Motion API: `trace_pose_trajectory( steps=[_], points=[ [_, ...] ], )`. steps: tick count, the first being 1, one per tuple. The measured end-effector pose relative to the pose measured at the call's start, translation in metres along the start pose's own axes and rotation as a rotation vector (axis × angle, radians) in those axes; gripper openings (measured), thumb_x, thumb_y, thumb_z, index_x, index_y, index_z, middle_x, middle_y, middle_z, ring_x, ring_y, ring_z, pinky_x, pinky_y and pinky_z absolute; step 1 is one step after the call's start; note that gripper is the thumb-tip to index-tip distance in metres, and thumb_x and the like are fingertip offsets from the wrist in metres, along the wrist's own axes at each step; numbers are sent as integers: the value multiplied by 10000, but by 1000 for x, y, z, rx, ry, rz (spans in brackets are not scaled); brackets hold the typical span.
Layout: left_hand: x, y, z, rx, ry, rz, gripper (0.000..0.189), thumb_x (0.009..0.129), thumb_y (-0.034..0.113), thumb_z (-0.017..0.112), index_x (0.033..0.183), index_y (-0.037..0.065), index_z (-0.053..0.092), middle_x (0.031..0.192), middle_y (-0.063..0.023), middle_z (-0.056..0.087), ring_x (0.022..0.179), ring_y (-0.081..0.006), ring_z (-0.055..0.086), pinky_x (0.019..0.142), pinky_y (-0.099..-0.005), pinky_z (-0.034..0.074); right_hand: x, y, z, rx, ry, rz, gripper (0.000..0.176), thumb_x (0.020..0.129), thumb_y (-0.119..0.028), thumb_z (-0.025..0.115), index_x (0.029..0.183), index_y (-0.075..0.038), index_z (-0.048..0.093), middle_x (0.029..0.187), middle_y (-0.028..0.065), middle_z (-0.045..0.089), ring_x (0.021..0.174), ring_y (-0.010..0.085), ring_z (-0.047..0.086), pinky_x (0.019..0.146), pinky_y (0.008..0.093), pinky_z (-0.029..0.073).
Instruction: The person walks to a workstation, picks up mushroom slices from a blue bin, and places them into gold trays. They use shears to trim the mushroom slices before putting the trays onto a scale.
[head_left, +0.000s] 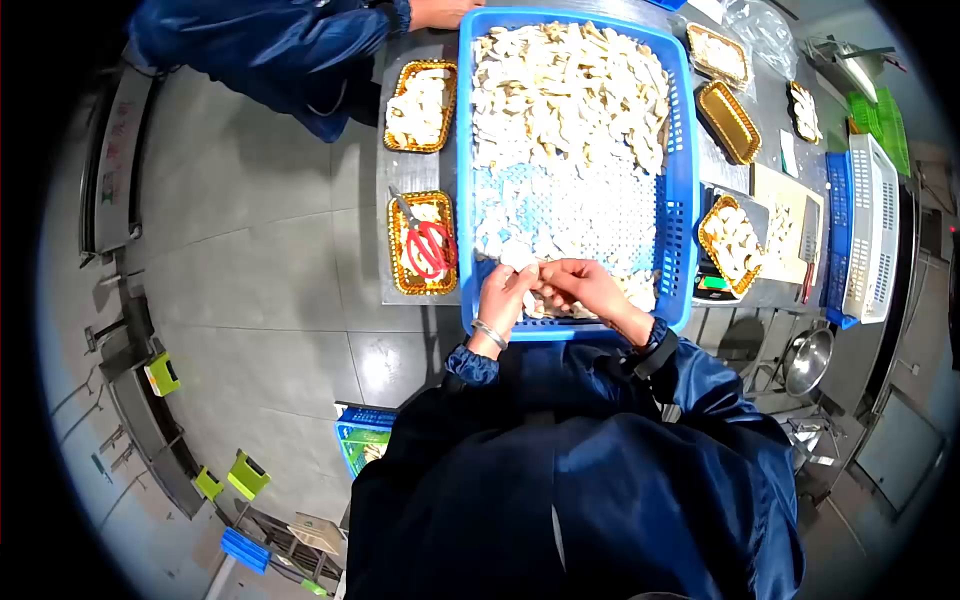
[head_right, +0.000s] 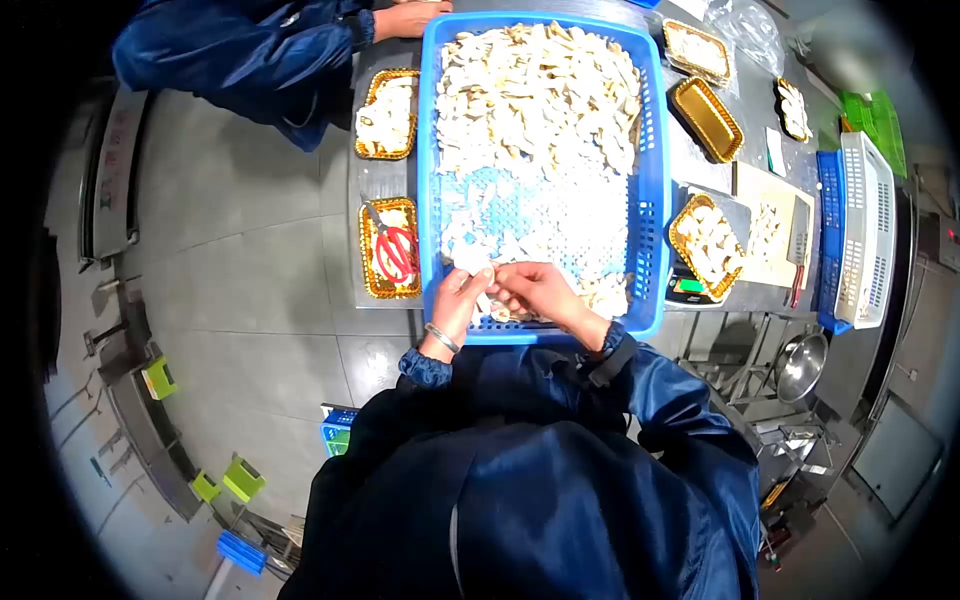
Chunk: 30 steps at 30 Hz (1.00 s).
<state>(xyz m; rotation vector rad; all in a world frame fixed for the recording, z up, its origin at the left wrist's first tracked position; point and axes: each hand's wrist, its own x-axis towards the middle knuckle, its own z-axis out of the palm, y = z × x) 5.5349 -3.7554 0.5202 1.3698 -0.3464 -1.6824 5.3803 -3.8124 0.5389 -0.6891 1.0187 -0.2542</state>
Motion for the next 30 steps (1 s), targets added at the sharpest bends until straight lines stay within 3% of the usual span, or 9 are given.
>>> trace_pose_trajectory(
  steps=[5,11,13,17,19,23,25,28,30],
  points=[
    [-7,13,-27,-7,-23,-39,208,890,142,539,1027,-14,555,868,-80,614,703,-118,586,510,-245,486,12,-22,-2,-144,145,-102,207,903,-217,536,970,-33,601,742,3,610,581,48,514,520,190,401],
    [-33,13,-80,-43,203,80,204,864,143,569,1040,54,516,867,-58,611,697,-112,581,535,-251,500,78,-34,76,-370,-56,-261,218,891,-177,530,976,8,608,696,62,617,566,106,554,536,255,459],
    [-47,19,-101,-27,303,104,206,860,149,577,1029,44,523,864,-56,613,696,-109,580,536,-250,500,104,-29,109,-945,31,-583,255,849,-208,553,904,32,618,701,150,633,597,214,619,565,330,491],
    [-70,25,-132,-171,492,181,191,891,137,525,1047,27,527,913,-70,622,740,-115,583,561,-259,509,146,-8,160,-1647,142,-284,265,806,-290,533,832,-57,655,767,159,651,737,304,647,625,404,508],
    [-78,27,-141,-167,521,212,196,905,127,492,1066,20,521,945,-81,623,762,-119,584,573,-265,514,159,4,163,-1756,175,-388,279,815,-320,525,818,-75,660,776,130,660,740,294,650,614,401,507],
    [-85,29,-150,-237,474,260,227,902,136,496,1096,19,503,949,-85,620,768,-128,592,583,-266,515,172,15,169,-1759,291,-265,352,843,-384,477,844,-83,661,796,126,660,764,298,646,643,401,505],
    [-87,32,-150,-288,465,264,232,895,135,501,1095,18,502,946,-86,621,772,-132,594,576,-262,513,169,12,171,-1758,296,-227,236,854,-226,465,895,-87,651,840,99,665,773,278,652,643,377,502],
    [-87,33,-153,-302,459,288,234,891,132,500,1103,30,497,948,-88,623,757,-138,600,568,-264,511,174,14,165,-1658,263,-297,265,883,-263,434,1056,-92,538,849,121,632,765,297,626,656,400,477],
    [-86,37,-154,-297,457,277,215,893,129,496,1089,43,502,941,-92,626,739,-146,608,565,-272,509,167,0,174,-1557,317,-184,370,837,-369,491,988,-55,615,880,149,648,828,311,627,712,374,484]
  ],
)
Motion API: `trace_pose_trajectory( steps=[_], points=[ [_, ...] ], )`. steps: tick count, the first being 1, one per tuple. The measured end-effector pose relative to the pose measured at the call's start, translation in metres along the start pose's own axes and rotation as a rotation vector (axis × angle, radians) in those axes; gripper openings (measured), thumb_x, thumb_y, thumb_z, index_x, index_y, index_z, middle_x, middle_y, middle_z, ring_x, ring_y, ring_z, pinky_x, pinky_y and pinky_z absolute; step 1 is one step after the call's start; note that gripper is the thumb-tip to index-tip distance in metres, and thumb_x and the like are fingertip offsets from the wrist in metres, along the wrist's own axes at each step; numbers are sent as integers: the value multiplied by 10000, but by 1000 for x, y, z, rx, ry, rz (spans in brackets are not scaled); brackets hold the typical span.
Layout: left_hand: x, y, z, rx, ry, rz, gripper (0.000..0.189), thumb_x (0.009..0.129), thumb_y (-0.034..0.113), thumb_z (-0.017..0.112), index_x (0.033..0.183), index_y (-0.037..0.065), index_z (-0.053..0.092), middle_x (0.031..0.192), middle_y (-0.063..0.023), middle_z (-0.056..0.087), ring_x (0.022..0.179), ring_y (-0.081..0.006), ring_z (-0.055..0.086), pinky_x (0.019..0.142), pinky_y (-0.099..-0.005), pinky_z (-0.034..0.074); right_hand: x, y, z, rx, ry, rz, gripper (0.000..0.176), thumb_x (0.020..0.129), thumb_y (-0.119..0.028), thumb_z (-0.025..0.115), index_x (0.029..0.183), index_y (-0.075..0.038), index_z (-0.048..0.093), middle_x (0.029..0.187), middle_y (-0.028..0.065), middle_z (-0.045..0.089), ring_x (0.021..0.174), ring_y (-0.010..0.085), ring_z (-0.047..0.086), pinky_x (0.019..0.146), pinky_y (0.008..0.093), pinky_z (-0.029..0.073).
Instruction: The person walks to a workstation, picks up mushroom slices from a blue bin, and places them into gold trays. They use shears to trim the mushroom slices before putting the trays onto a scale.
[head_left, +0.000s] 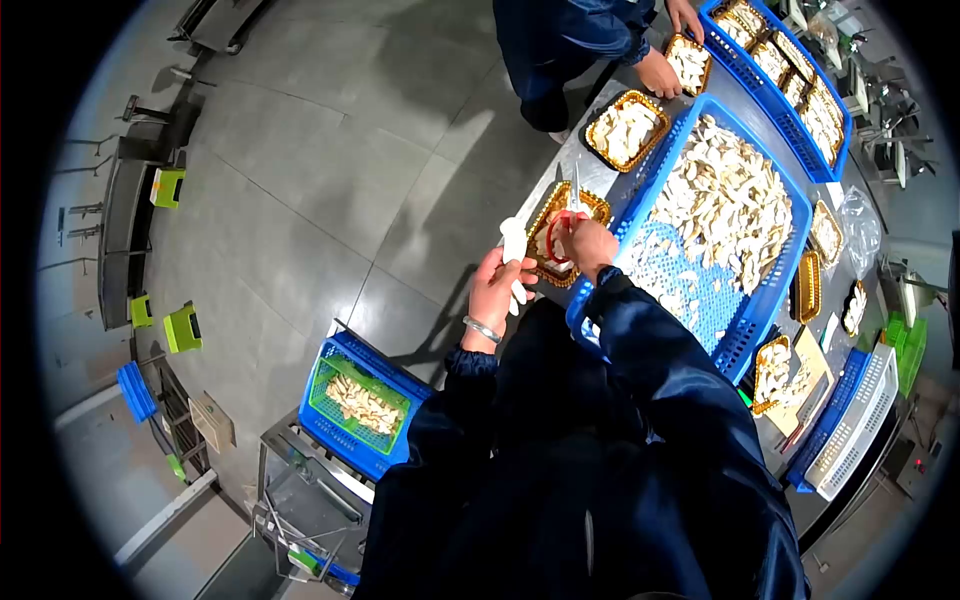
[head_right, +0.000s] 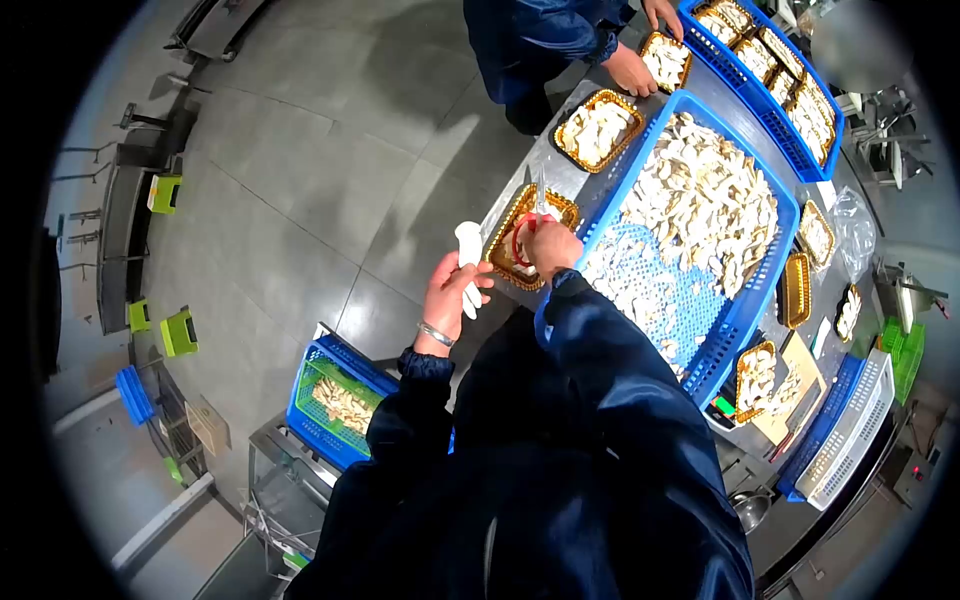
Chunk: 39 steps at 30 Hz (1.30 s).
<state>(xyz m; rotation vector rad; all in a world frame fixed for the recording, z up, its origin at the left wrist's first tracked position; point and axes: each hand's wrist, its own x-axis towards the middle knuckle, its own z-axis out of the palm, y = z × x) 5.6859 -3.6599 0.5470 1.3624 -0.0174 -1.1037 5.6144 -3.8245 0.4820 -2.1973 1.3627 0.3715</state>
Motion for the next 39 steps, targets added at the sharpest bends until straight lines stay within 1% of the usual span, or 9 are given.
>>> trace_pose_trajectory(
  steps=[4,7,8,11,13,16,21,29,39],
  points=[
    [6,5,2,-69,-5,6,205,904,161,495,1070,42,508,926,-96,631,732,-156,613,551,-277,500,9,7,-13,263,-159,33,494,770,-471,544,922,-16,661,847,186,655,836,342,627,719,382,490],
    [13,9,7,-126,-26,10,211,911,191,499,1062,45,514,913,-96,633,731,-155,613,547,-279,496,6,13,-7,854,-78,47,398,762,-334,618,816,60,634,639,77,615,560,186,589,560,310,468],
    [12,14,13,-130,-18,7,215,917,212,498,1050,44,517,885,-89,634,705,-149,607,540,-273,492,1,15,-6,1098,-72,67,417,734,-287,656,868,101,584,729,104,628,655,153,597,604,284,466],
    [15,18,21,-105,-68,-1,204,922,210,489,1035,43,517,844,-71,627,674,-134,596,533,-261,487,-44,23,-45,1197,-80,-56,409,803,-333,652,936,45,570,711,23,571,626,79,506,562,229,406],
    [16,20,29,-67,-106,-9,200,923,210,487,1026,42,522,828,-64,622,661,-127,591,530,-255,484,-80,44,-74,1032,-106,-124,388,833,-351,631,996,-5,568,715,-3,549,629,57,472,564,213,382],
    [19,18,49,8,-197,-19,189,925,204,481,1006,41,531,801,-53,611,643,-117,583,525,-246,481,-124,95,-78,1064,-405,-77,394,858,-380,590,1043,-34,550,791,-16,535,689,51,477,608,198,381],
    [15,-11,92,267,-438,-148,203,930,190,449,1017,25,529,788,-55,597,625,-97,569,505,-230,470,-178,147,-62,899,-491,-43,558,825,-430,608,1223,-54,499,1001,106,601,917,169,547,845,299,413],
    [14,-64,115,521,-612,-259,177,925,164,426,936,6,505,763,-69,584,589,-104,542,458,-243,454,-201,172,-36,930,-452,116,622,807,-503,595,1230,-55,506,905,77,609,810,138,547,746,261,426],
    [16,-80,106,547,-663,-472,194,923,173,436,978,11,526,813,-77,610,613,-112,578,469,-240,471,-223,187,-22,1038,-411,192,430,839,-400,612,1061,-33,619,785,39,617,720,79,520,659,227,420]
  ],
)
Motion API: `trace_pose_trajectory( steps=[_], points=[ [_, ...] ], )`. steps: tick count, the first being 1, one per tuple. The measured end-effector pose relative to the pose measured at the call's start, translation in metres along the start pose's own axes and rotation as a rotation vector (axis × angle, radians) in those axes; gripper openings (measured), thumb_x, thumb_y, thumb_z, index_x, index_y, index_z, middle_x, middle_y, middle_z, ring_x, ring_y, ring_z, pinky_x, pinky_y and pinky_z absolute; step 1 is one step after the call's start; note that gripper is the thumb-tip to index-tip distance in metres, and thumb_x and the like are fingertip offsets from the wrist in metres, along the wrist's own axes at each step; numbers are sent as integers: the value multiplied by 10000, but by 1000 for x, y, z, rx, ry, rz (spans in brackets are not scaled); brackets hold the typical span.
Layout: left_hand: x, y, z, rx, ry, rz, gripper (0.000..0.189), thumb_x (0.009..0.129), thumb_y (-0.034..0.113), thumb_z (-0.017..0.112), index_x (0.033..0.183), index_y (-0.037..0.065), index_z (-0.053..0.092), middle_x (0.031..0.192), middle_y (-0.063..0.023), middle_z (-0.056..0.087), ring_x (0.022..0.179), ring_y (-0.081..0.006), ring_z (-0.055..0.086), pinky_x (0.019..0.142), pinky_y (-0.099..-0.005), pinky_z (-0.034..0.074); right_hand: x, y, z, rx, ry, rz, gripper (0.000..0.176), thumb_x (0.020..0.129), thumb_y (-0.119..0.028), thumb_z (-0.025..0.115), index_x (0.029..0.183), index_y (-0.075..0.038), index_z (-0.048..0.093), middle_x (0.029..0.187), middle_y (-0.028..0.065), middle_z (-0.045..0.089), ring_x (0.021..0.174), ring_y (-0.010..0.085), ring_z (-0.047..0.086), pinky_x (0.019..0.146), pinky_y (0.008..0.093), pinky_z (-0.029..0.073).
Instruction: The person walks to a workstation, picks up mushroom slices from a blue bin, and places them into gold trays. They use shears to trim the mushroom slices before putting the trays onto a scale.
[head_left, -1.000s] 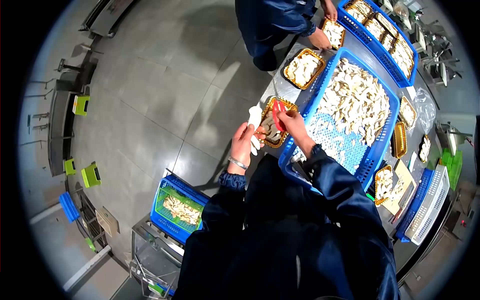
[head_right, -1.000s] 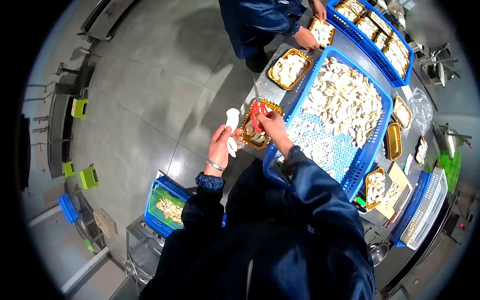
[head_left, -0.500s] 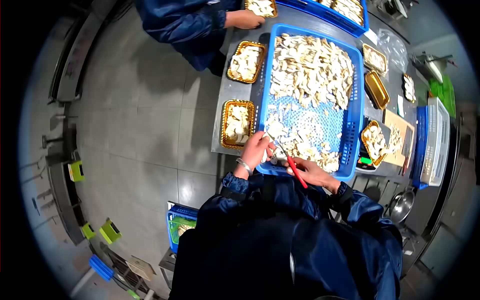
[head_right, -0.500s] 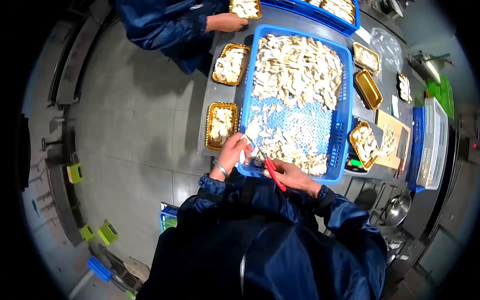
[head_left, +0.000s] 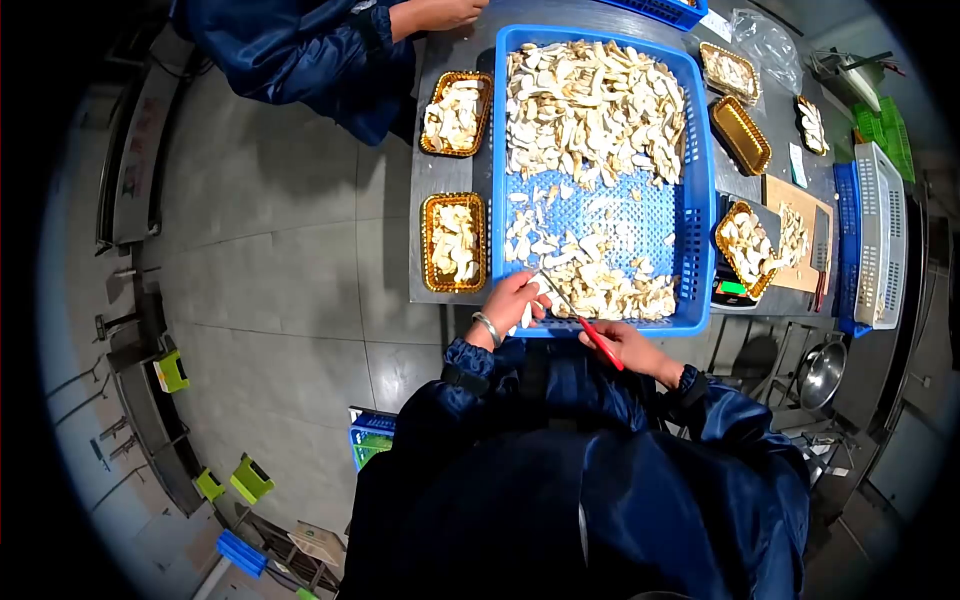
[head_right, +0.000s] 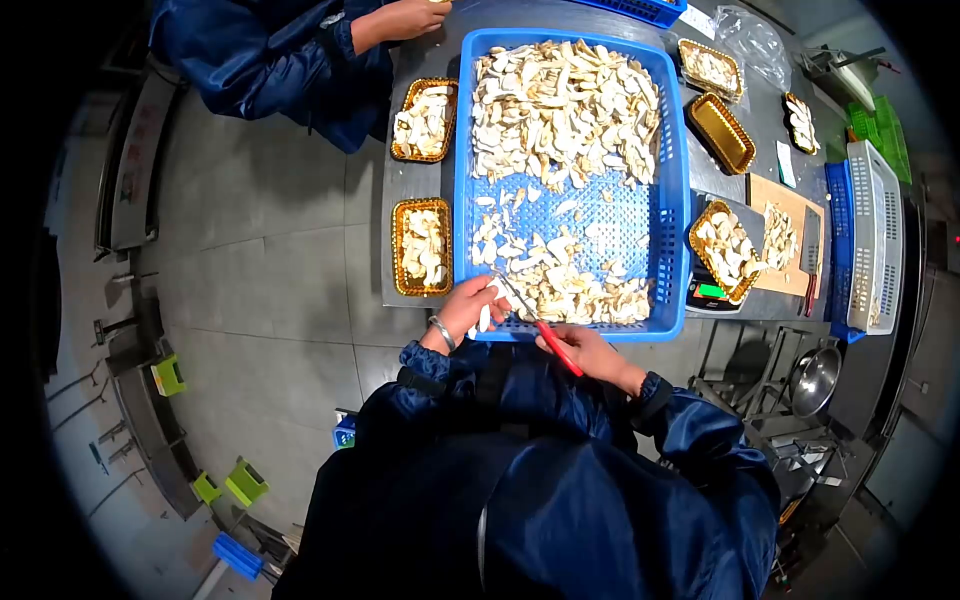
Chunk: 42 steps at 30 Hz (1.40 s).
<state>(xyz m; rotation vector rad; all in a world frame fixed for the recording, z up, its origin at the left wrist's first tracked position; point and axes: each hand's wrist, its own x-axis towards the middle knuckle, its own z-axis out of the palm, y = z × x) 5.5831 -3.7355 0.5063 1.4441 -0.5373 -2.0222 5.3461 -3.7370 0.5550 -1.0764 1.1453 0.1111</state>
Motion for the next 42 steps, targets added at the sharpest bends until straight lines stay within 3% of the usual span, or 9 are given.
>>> trace_pose_trajectory(
  steps=[6,8,12,18,23,26,29,36,42],
  points=[
    [-16,9,-10,-227,-58,174,271,937,226,430,1127,50,511,990,-94,601,816,-160,618,609,-261,486,-2,-14,-6,4,37,-36,456,819,-442,617,1024,-35,627,745,39,617,677,86,533,625,236,418],
    [-23,15,-14,-333,-29,189,287,935,253,447,1126,49,513,995,-99,598,810,-158,615,615,-271,495,6,-36,-11,-243,120,-56,554,796,-515,595,1068,-33,606,729,63,612,663,125,553,624,257,428],
    [-28,8,-25,-491,173,280,297,918,344,487,969,60,560,930,-85,610,772,-156,615,604,-284,505,45,-80,-3,-626,298,-213,589,745,-569,571,901,-3,621,737,172,635,711,322,632,630,360,475],
    [-34,-18,-57,-784,364,343,255,872,313,566,1010,98,578,868,-54,614,738,-164,596,616,-295,470,140,-140,68,-212,179,-309,583,723,-549,577,847,18,629,753,194,639,741,343,631,667,379,481],
    [-54,-27,-72,-822,402,437,260,879,291,549,1057,102,553,913,-50,593,767,-138,558,634,-274,449,192,-165,101,-631,353,-296,514,741,-402,641,943,55,522,806,214,633,789,334,633,688,421,491],
    [-60,-29,-77,-894,402,394,187,892,259,535,993,104,555,887,-33,599,754,-137,565,610,-267,480,226,-150,108,-980,676,-401,380,748,-275,629,967,19,529,912,209,606,870,323,591,683,354,495],
    [-61,-31,-78,-882,392,384,195,883,294,547,970,120,551,901,-21,601,777,-140,553,649,-275,454,239,-145,110,-1159,774,-349,293,763,-176,573,973,22,522,912,202,584,862,310,562,679,340,490],
    [-48,-16,-71,-898,322,347,149,897,267,527,876,122,553,857,-24,614,769,-134,571,621,-277,475,231,-156,91,-979,805,-606,201,757,-115,527,909,15,528,823,148,583,776,256,554,639,313,476],
    [-34,-1,-68,-767,350,349,151,858,235,599,938,112,562,836,-11,580,716,-128,547,612,-272,440,168,-170,59,-657,577,-719,420,706,-313,666,926,15,525,828,199,597,764,357,592,642,420,481]
  ],
)
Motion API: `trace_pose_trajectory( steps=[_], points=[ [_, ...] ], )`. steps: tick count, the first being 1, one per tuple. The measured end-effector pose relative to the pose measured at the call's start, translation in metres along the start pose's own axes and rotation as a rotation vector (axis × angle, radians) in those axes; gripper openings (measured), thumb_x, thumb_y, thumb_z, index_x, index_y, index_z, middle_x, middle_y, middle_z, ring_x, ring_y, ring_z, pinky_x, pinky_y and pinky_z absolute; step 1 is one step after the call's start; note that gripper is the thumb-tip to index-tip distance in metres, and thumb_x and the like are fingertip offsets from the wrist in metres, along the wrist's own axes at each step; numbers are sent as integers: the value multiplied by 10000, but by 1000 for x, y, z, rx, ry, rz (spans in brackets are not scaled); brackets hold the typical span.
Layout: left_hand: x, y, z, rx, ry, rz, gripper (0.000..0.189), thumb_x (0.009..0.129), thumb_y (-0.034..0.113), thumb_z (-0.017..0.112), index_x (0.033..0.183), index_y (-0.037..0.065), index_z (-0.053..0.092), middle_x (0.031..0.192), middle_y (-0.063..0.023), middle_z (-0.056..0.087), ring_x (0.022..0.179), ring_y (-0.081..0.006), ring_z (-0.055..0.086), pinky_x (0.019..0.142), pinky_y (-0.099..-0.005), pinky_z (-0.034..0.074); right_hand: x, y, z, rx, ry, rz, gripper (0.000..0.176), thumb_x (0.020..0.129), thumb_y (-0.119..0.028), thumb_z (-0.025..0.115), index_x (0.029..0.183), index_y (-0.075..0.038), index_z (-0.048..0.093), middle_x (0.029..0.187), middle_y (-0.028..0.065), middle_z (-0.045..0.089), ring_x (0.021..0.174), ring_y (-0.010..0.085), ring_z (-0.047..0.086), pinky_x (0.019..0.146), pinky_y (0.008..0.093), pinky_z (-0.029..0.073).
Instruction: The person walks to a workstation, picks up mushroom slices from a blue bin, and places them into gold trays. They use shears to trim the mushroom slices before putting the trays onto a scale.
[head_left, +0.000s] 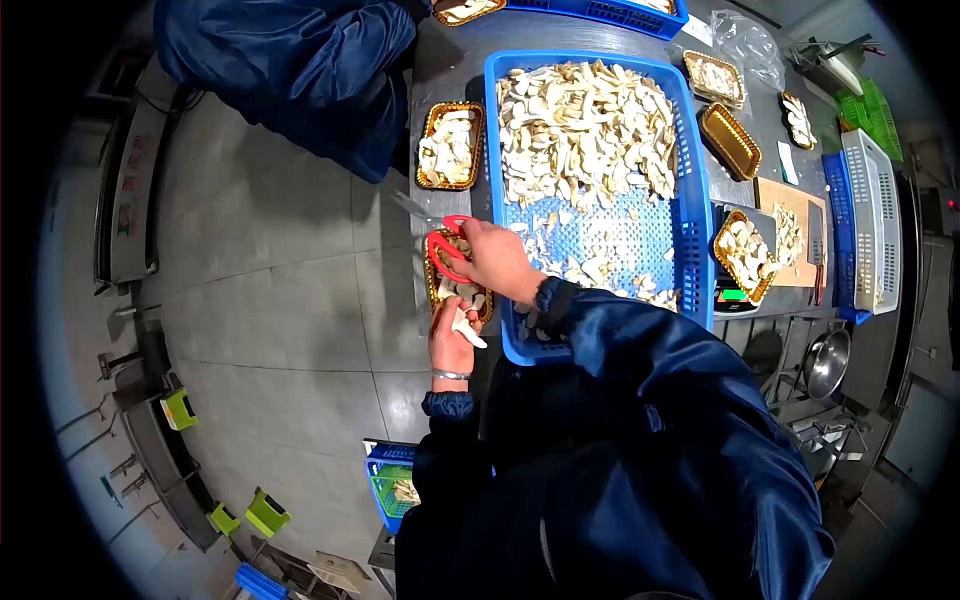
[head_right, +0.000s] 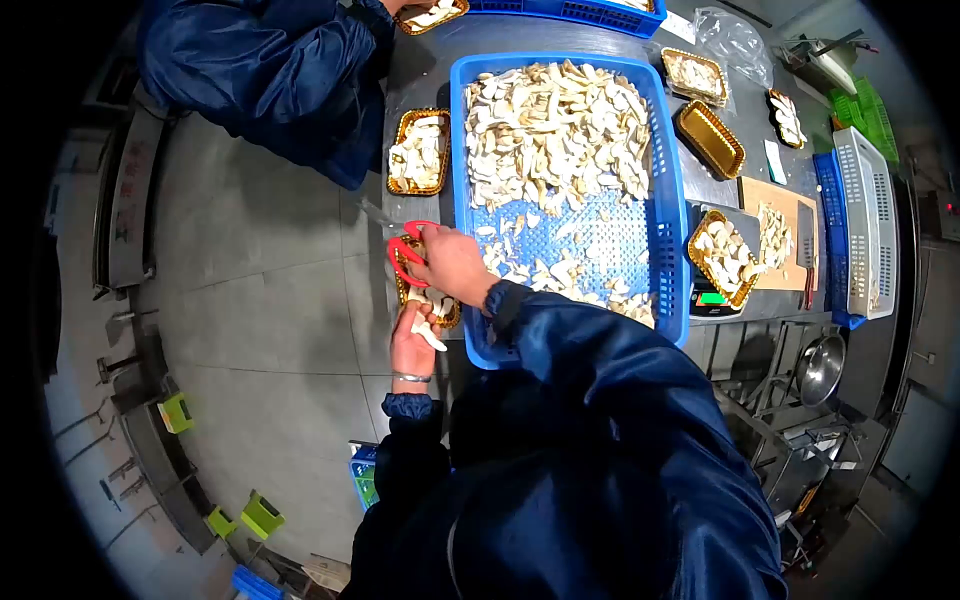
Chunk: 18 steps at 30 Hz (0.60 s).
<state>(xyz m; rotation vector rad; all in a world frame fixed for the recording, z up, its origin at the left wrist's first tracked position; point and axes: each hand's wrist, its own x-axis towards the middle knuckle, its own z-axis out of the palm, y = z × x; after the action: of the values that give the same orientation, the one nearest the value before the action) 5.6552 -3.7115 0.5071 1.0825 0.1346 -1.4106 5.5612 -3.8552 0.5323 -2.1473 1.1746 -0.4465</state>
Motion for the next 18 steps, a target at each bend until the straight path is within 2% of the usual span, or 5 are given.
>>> trace_pose_trajectory(
  steps=[2,5,12,14,18],
  points=[
    [6,-3,0,16,4,6,146,855,226,606,932,110,562,826,0,570,694,-111,540,572,-247,436,-20,5,-11,45,113,-6,443,728,-323,660,992,-2,510,826,187,600,762,360,586,639,424,474],
    [10,-6,13,85,30,-15,205,856,208,608,1021,94,567,825,-9,565,690,-102,536,577,-236,446,-50,14,-18,-23,55,170,478,726,-305,675,1040,1,486,863,209,595,777,372,585,642,426,472],
    [19,-4,19,63,30,-33,210,878,188,576,1050,67,572,725,41,509,605,-66,480,511,-207,394,-69,13,-19,99,-10,232,485,714,-284,689,1032,19,483,797,187,597,700,368,592,596,417,471],
    [18,3,20,321,12,-51,234,870,198,590,1062,65,573,700,44,488,591,-62,466,499,-201,379,-70,9,-19,69,-42,239,462,717,-272,684,1020,17,488,798,194,597,716,369,594,613,423,473],
    [22,13,7,501,63,-64,285,842,200,630,1079,47,583,683,26,498,571,-63,483,466,-206,364,-66,6,-6,53,12,128,423,722,-228,667,1023,9,489,857,209,583,774,368,585,651,427,479]
  ],
)
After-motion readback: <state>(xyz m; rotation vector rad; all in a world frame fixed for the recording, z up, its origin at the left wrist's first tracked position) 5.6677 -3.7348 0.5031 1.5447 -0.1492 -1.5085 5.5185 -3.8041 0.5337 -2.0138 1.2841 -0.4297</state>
